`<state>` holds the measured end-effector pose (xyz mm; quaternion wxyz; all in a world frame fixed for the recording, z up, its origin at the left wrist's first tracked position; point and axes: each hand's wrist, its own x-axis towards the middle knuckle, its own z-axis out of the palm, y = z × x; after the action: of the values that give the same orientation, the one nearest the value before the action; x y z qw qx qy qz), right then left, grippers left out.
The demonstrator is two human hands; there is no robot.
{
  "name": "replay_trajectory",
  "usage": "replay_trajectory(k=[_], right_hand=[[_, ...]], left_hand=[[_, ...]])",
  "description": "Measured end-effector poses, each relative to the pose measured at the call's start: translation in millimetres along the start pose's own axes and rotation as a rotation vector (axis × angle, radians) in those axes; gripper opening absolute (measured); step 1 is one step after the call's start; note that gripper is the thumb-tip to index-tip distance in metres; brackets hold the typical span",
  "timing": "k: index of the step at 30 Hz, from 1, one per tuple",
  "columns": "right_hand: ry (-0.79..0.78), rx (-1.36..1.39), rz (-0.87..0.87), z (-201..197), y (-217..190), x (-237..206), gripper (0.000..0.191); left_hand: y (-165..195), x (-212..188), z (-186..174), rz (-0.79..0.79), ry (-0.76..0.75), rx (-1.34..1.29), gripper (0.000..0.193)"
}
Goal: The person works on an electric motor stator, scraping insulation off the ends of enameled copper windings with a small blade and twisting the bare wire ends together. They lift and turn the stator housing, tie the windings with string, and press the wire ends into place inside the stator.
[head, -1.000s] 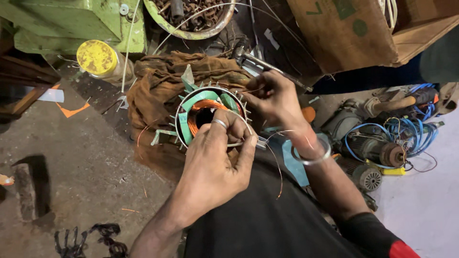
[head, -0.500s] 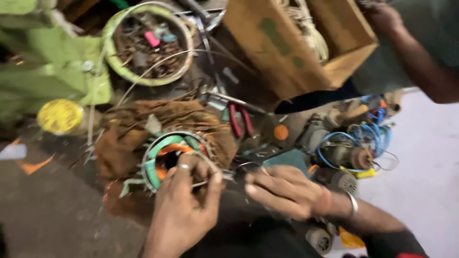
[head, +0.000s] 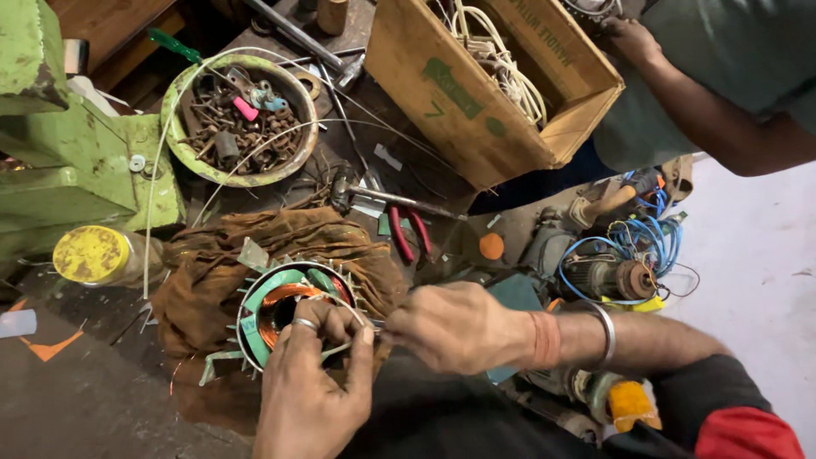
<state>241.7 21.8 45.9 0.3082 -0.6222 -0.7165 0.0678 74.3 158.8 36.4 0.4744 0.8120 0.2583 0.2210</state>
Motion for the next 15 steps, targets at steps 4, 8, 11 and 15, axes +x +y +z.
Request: replay_trajectory(k=[4, 8, 11, 15], right_hand=[[-0.088, 0.493, 0.443, 2.8, -4.5, -8.2, 0.025], [-0.264, 0.854, 0.787, -22.3, 1.5, -18.7, 0.040], [-0.054, -0.157, -0.141, -39.2, 4.5, -17.9, 0.022], [-0.121, -0.360, -0.369, -36.9, 10.6, 0.1, 0.039]], left_hand=[[2.3, -1.5, -4.3, -0.066, -0.053, -0.037, 0.024], [-0.7, -2.2, -6.5, -0.040, -0.046, -0.114, 0.023], [-3.7, -1.4, -6.5, 0.003, -0.042, -0.094, 0.022], [-3.6, -0.5, -6.2, 0.030, -0.043, -0.085, 0.022]])
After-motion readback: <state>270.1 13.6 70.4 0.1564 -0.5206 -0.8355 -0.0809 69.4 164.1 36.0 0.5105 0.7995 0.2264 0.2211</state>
